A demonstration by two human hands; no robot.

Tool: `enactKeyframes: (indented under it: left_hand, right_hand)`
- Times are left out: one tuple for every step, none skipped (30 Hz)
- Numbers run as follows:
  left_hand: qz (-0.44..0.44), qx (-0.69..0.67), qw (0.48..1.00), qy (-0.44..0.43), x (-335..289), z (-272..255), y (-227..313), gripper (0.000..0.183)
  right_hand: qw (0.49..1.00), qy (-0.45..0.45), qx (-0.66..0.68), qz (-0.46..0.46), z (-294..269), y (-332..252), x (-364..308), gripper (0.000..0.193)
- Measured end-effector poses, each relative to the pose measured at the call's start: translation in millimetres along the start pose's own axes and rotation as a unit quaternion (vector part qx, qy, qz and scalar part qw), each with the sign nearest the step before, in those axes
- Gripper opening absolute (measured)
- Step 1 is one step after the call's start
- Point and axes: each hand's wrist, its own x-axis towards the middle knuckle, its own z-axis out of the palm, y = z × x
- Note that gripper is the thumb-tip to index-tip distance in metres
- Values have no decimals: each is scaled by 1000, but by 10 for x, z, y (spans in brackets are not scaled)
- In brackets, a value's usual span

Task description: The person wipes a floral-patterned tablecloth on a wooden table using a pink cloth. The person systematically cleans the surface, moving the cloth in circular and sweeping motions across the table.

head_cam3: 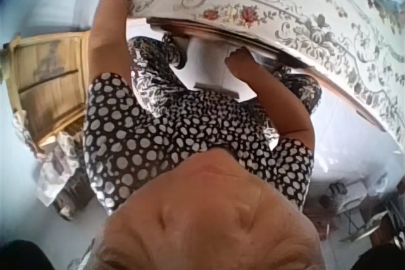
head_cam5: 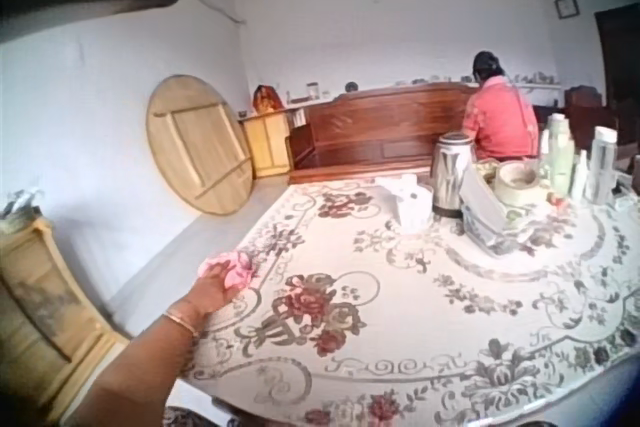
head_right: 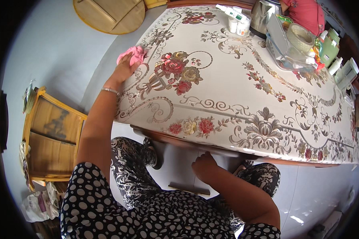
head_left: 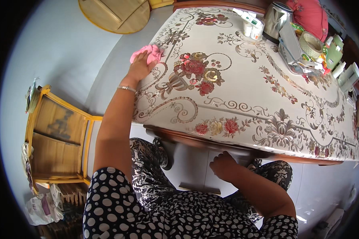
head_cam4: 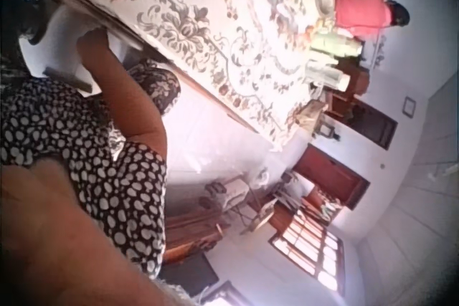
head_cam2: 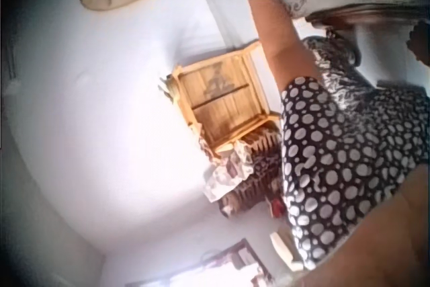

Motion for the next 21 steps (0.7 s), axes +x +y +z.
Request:
enactKeyframes:
  left_hand:
    - [25,-5,999,19,-204,-71,-46,65]
    - [41,-18,999,26,-368,-135,5,64]
    - [55,-30,997,32,-538,-216,48,63]
    - [71,-41,996,40,-705,-327,109,61]
    - [77,-45,995,36,-873,-435,178,61]
    - [83,-49,995,30,-1038,-537,264,60]
    - [90,-55,994,25,-1182,-617,351,59]
    - [104,-54,993,20,-1333,-678,409,60]
    - [118,-53,991,16,-1470,-731,466,61]
    - [130,-52,990,11,-1616,-792,522,63]
    - [132,-71,989,10,-1745,-841,603,60]
    - [135,-90,987,9,-1862,-892,695,58]
    - [138,-110,984,7,-1955,-945,789,55]
    - [136,-106,985,-13,-2027,-1003,893,55]
    - [136,-102,985,-33,-2050,-1029,980,55]
    - [140,-99,984,-40,-2063,-1038,1015,54]
    - [155,-102,982,-44,-2010,-1033,1050,54]
    - [170,-106,979,-47,-1899,-1015,1086,53]
    - [186,-111,975,-52,-1776,-986,1130,53]
    - [195,-103,974,-47,-1665,-955,1159,53]
    - [207,-103,972,-35,-1522,-902,1174,53]
  right_hand:
    - [1000,-4,-8,-3,-10,-2,-7,18]
    - [1000,-10,-13,-1,5,2,-9,19]
    - [1000,-16,-19,1,19,2,-10,21]
    - [999,-24,-34,2,27,0,-16,21]
    - [999,-29,-37,2,5,-9,-29,22]
    - [999,-34,-39,3,-19,-18,-46,22]
    - [998,-39,-41,5,-33,-35,-73,22]
    - [999,-32,-43,2,-35,-65,-95,22]
    - [999,-26,-46,0,-42,-91,-119,22]
    - [999,-20,-49,-4,-50,-113,-136,22]
    - [999,-11,-40,-8,-52,-131,-160,21]
    - [999,-3,-31,-11,-49,-160,-183,20]
    - [1000,5,-22,-13,-50,-184,-207,20]
    - [1000,9,-24,-15,-60,-202,-226,17]
    - [999,12,-25,-17,-72,-213,-243,15]
    - [999,15,-28,-22,-83,-235,-249,15]
    - [999,11,-29,-24,-86,-242,-242,14]
    - [999,7,-30,-24,-88,-240,-232,14]
    - [999,3,-30,-24,-88,-239,-231,14]
    - [999,5,-27,-29,-90,-244,-217,13]
    - [999,7,-24,-34,-92,-242,-203,13]
